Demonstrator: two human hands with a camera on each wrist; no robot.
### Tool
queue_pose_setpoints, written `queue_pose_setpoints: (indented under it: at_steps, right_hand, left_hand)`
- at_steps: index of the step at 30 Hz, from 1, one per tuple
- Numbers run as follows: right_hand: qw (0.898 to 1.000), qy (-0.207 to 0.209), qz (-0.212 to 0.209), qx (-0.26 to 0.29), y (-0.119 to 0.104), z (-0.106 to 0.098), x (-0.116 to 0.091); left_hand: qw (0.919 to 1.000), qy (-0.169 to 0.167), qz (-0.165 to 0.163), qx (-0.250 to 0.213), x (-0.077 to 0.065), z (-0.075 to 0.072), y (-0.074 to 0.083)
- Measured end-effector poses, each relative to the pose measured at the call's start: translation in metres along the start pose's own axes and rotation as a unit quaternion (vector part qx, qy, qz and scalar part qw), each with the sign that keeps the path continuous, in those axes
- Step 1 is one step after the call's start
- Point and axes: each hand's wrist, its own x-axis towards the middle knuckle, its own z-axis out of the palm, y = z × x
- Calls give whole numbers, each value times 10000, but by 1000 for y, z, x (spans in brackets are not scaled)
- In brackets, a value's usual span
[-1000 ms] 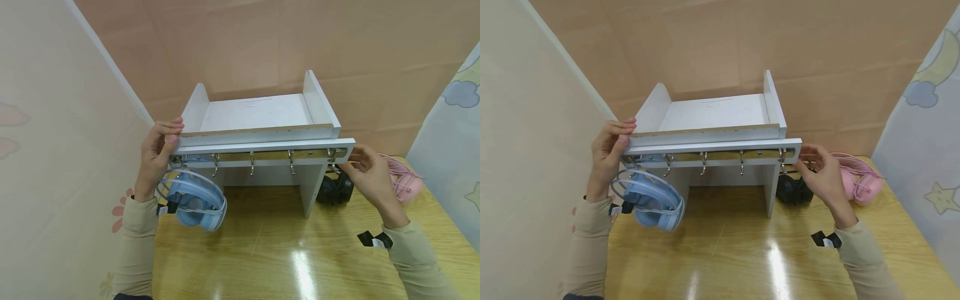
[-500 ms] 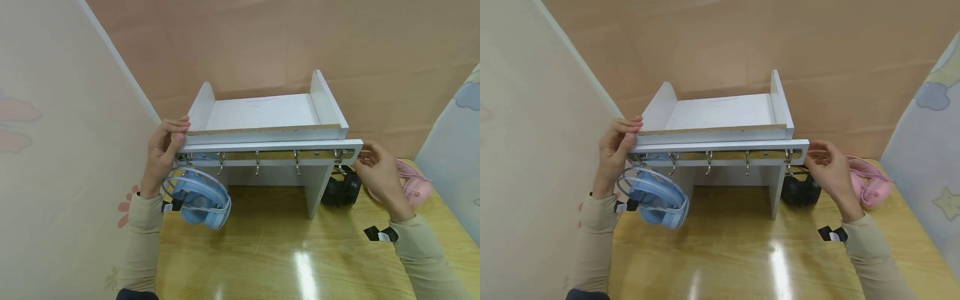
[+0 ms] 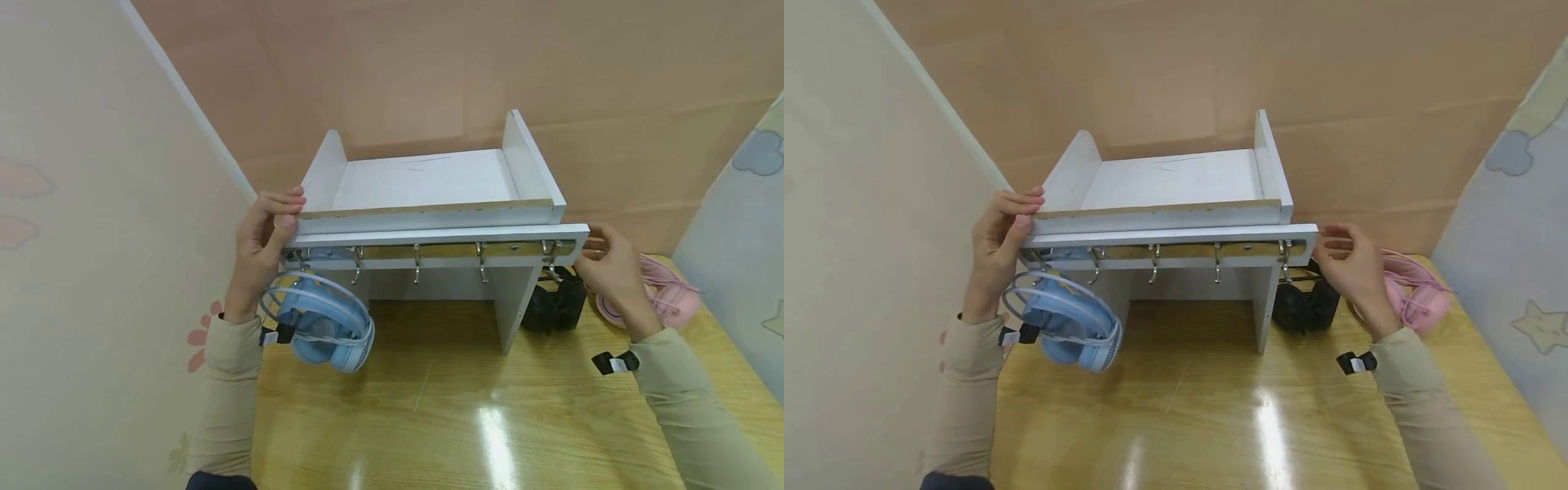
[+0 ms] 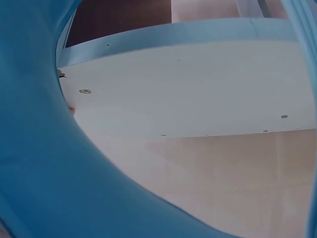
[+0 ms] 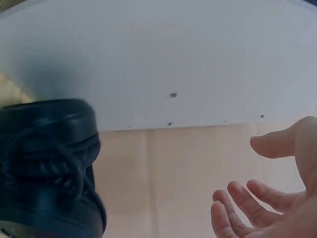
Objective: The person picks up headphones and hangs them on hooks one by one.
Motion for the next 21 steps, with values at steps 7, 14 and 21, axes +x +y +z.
queue_pose_setpoints:
  at_steps: [7,14,21]
  right_hand:
    - [9998,-44,144,-116,22,1,18]
    - [9989,-304,109,-350,35,7,28]
    - [9981,-252,104,-552,41,10,37]
  left_hand:
    - [10000,-58,-21,-9,0,2,0]
    - [10000,-59,-5,-37,-1,2,0]
    - [10000,-58,28,-46,-1,2,0]
